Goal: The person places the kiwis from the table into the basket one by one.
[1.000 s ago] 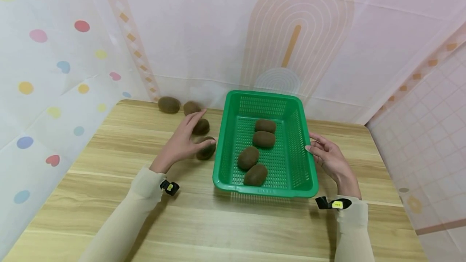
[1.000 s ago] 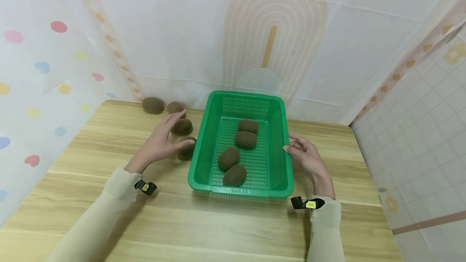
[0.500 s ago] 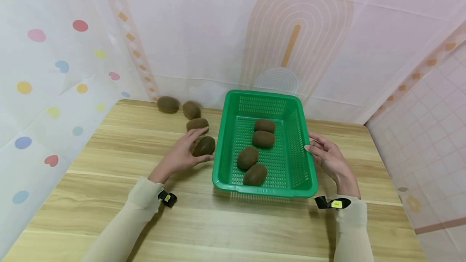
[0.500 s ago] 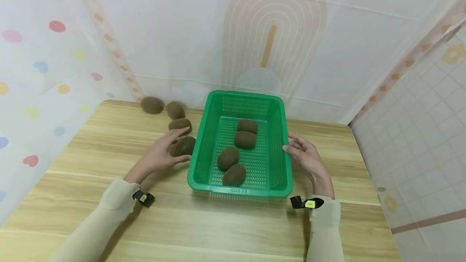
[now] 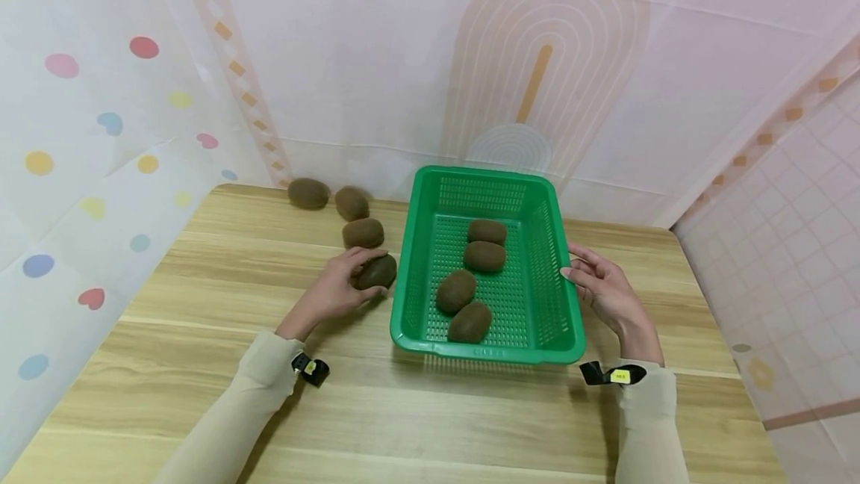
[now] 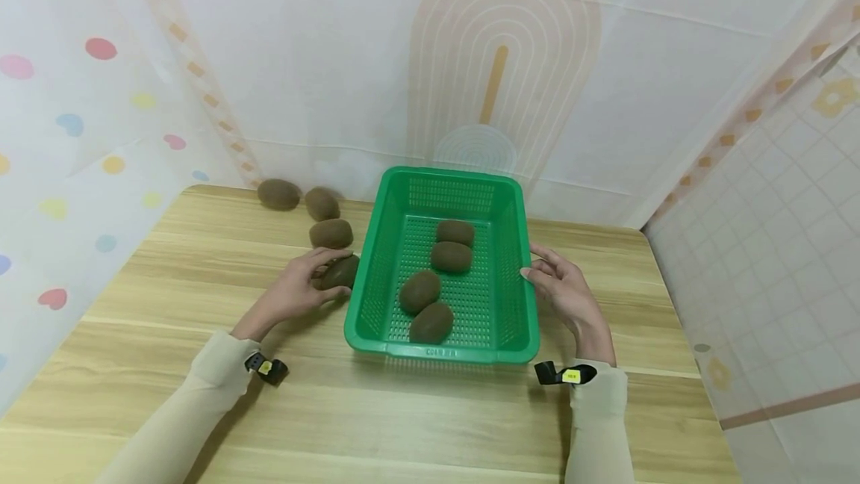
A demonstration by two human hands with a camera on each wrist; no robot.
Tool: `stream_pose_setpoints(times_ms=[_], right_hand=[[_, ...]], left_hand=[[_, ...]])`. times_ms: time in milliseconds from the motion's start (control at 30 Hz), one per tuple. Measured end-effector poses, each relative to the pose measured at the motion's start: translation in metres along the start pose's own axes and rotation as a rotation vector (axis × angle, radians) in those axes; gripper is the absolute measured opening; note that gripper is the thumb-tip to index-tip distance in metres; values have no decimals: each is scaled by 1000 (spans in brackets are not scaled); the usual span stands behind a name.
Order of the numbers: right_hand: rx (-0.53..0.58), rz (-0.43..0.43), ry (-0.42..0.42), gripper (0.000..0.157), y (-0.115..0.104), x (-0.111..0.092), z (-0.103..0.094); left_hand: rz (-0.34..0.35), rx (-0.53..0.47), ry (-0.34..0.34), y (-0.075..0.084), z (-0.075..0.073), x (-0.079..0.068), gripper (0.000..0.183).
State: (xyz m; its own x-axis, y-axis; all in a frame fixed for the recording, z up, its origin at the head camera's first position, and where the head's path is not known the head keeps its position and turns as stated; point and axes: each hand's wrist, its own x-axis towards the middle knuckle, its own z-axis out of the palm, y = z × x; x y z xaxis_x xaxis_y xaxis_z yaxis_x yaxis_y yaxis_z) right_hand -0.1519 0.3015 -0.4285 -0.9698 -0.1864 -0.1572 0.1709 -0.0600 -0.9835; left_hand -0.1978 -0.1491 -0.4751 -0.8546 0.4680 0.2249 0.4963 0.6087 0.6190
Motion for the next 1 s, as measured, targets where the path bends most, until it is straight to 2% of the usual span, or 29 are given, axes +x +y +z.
stream_pose_setpoints(times_ms=[567, 1000], right_hand=[[2, -3, -3, 66, 0, -1, 0], [-14, 2, -2, 66, 0, -1, 0]], left_hand=[[21, -29, 46, 0, -1, 4, 57], [-3, -141, 80, 7, -12, 8, 56]])
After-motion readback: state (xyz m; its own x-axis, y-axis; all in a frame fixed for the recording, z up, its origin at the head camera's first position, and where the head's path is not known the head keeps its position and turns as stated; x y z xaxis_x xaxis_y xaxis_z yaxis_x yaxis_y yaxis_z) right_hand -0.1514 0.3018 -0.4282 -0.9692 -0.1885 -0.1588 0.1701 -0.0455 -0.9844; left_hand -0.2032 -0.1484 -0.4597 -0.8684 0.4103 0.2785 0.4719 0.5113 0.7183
